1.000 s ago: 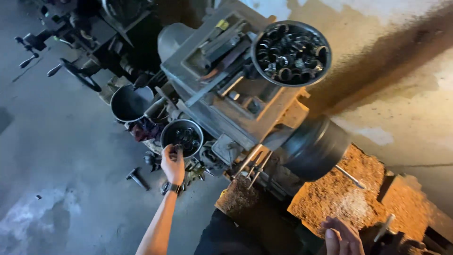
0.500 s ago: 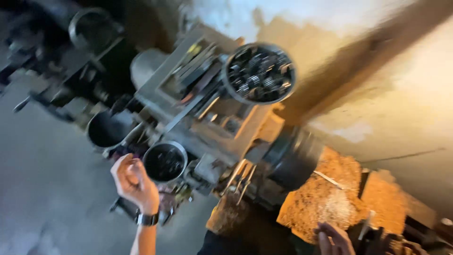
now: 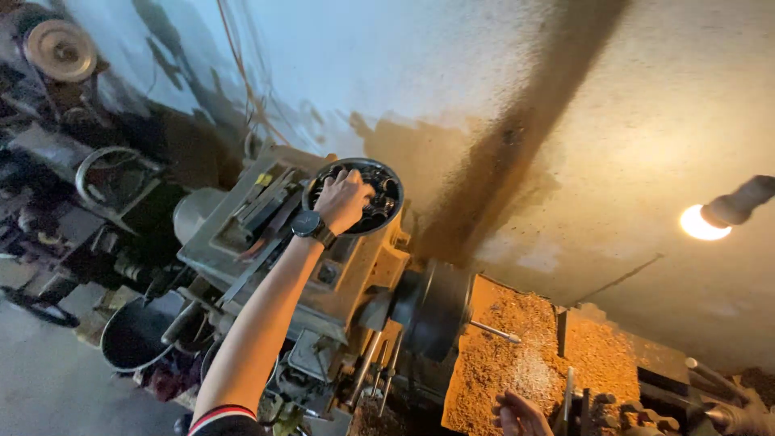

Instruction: The person operates a metal lathe to machine small cylindrical metal parts. They hold the parts against the rotating chuck with both hands, then remove the finished pieces and place them into a metal bowl. The process is repeated multiple times throughout the video.

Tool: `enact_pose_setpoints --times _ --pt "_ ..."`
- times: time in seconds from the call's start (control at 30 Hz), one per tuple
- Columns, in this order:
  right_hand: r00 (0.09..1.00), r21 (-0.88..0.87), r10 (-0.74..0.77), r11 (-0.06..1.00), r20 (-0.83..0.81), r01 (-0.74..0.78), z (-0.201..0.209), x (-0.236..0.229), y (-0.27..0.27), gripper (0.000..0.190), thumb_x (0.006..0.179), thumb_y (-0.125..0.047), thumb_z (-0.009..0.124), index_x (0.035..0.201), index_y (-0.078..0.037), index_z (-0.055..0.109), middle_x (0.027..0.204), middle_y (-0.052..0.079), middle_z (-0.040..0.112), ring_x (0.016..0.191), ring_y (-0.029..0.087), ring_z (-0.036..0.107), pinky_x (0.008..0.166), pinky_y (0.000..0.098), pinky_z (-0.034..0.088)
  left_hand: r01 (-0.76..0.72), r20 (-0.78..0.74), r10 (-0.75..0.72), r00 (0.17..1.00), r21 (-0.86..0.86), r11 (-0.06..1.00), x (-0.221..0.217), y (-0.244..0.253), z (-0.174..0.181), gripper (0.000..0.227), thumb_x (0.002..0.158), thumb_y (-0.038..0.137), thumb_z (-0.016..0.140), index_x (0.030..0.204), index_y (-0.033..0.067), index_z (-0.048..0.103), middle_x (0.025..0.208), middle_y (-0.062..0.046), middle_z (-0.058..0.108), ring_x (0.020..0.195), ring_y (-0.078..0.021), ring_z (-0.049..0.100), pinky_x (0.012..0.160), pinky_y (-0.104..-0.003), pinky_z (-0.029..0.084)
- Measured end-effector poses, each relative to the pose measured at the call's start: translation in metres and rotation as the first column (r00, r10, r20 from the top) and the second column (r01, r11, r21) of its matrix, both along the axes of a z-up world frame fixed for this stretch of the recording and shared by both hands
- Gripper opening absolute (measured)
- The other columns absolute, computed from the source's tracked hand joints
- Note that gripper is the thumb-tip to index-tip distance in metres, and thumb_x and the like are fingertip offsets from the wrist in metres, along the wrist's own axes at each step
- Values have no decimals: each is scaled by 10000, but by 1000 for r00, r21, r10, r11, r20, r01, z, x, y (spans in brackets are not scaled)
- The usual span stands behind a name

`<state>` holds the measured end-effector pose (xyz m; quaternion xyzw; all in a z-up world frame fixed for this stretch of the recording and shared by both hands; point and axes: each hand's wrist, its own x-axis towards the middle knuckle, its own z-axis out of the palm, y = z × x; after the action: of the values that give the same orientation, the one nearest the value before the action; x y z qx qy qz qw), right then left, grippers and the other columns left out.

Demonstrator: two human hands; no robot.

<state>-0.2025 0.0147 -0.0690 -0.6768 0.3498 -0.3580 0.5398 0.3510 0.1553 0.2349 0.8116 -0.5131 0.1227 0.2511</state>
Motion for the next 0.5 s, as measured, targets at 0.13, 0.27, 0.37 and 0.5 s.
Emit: enact_pose_setpoints --times 0.13,0.27,0.37,0.5 --pt "996 163 -60 985 64 49 -25 -20 -2 369 946 0 597 1310 60 592 1079 222 747 879 283 757 775 444 628 -38 -14 44 999 281 959 -2 -10 19 154 855 162 703 995 115 743 1175 -164 579 1184 -396 521 917 -603 414" --pt "991 389 -30 918 -131 79 75 -7 14 405 938 -45 603 1336 20 563 1154 163 711 1002 226 739 841 448 595 79 -87 -76 993 38 996 -10 9 37 100 882 106 718 967 54 711 1129 -178 626 1108 -386 580 914 -546 478" --pt "976 280 -199 936 -84 215 138 25 58 321 931 -20 653 1227 100 690 1046 223 779 939 284 777 850 404 621 -11 -556 -150 818 -276 961 -99 35 91 110 959 75 694 1062 38 683 1035 -129 758 905 -194 714 792 -365 571" --pt "979 413 -186 901 87 135 154 36 80 296 942 -34 651 1190 118 703 1027 184 764 910 264 735 785 371 596 98 -635 -523 569 -579 810 -235 50 30 155 910 -26 692 1046 25 639 1167 -105 711 1087 -144 702 932 -341 589"
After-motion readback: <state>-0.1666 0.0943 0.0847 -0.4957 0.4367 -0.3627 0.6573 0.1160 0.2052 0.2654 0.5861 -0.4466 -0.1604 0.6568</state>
